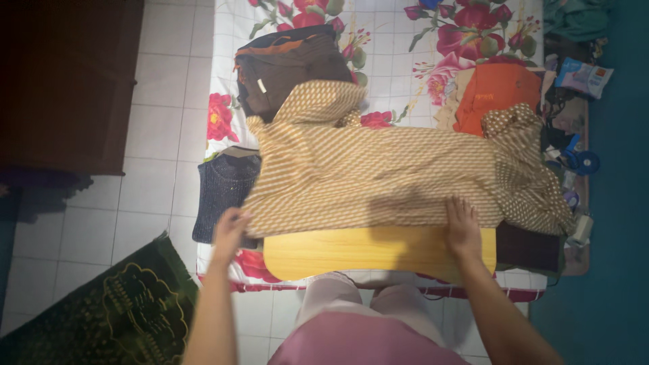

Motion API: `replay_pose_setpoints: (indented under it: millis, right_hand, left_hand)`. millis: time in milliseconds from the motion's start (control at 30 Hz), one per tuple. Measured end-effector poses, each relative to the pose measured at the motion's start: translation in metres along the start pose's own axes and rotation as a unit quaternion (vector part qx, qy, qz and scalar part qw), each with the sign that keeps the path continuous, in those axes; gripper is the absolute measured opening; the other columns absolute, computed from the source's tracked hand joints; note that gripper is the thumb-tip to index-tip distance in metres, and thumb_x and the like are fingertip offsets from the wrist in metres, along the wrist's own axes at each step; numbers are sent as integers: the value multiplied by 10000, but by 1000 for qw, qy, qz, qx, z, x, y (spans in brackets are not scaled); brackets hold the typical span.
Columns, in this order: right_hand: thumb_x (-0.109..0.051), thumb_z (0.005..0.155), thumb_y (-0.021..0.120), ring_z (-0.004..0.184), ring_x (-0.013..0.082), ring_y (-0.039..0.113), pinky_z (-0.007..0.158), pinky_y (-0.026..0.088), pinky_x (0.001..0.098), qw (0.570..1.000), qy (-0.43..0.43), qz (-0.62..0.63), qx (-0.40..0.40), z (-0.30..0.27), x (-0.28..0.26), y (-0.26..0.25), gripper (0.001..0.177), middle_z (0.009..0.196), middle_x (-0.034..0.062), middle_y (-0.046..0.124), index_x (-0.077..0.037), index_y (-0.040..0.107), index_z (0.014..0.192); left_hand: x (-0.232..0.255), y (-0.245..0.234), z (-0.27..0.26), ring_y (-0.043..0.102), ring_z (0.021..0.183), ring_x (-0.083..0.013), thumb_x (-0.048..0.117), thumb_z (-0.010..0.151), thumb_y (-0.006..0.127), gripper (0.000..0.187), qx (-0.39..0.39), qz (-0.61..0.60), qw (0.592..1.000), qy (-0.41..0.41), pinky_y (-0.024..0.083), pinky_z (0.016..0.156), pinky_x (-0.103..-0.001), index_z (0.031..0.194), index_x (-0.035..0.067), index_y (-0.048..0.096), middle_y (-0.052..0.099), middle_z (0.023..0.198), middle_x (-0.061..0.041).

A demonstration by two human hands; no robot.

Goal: The person folds several pieces of clothing including a dark top, a polka-dot garment, dark shorts, and a light-colored shirt on a yellow lap desk placed on a bed.

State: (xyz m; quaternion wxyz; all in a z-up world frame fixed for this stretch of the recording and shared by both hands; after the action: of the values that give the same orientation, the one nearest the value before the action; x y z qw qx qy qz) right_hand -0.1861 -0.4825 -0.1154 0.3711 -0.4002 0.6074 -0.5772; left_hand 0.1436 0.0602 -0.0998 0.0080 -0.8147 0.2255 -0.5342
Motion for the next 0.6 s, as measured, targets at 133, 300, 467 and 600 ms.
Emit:
replay_pose_setpoints:
  millis: [133, 300, 467, 600]
  right_hand:
    - [-110, 856, 570, 1498, 335, 376, 1275, 250, 512, 988, -67, 135, 45, -21, -22, 1, 691, 1598, 156, 412, -63, 432, 1531]
    - [-116, 837, 595, 1427, 383, 438, 1178, 304, 533, 975, -88, 203, 29, -59, -95, -53, 606, 1540, 182, 464, -27, 510, 1431]
    - [-119, 976, 564, 1442, 293, 495, 1250, 409, 455, 946, 80, 310, 54, -40, -52, -62, 481, 1504, 122, 538, -79, 527, 1454]
    - [-188, 670, 732, 1240, 445, 483, 1033, 364, 583, 956, 151, 222, 122, 5, 40, -58, 685, 1318, 231, 535, 39, 590, 1300]
  left_hand:
    - [16, -76, 6, 631, 713, -148, 283, 946, 740, 290, 53, 83, 995, -13, 528, 622, -305, 1073, 43, 639, 684, 846, -77]
    - [74, -42, -2, 579, 1038, -419, 215, 786, 744, 538, 370, 531, 757, 94, 437, 877, -569, 1243, -21, 586, 646, 1125, -276]
    - [74, 140, -3, 470, 1335, -387, 150, 896, 608, 479, 94, 437, 835, 321, 311, 1147, -544, 1343, -18, 580, 563, 1400, -229]
    - [87, 309, -65, 366, 1472, -347, 148, 885, 572, 540, -194, 454, 767, 410, 213, 1259, -557, 1420, 79, 535, 435, 1557, -173]
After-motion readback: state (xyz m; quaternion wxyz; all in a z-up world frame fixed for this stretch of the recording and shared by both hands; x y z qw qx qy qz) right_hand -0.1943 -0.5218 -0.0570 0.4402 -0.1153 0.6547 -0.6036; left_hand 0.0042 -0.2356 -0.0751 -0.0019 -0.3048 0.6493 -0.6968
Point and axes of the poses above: each hand's wrist, its own z-axis towards the middle knuckle, its own y-axis out of the palm, x = y × z, the point moved 1 cm from there along z, towards the middle knuckle
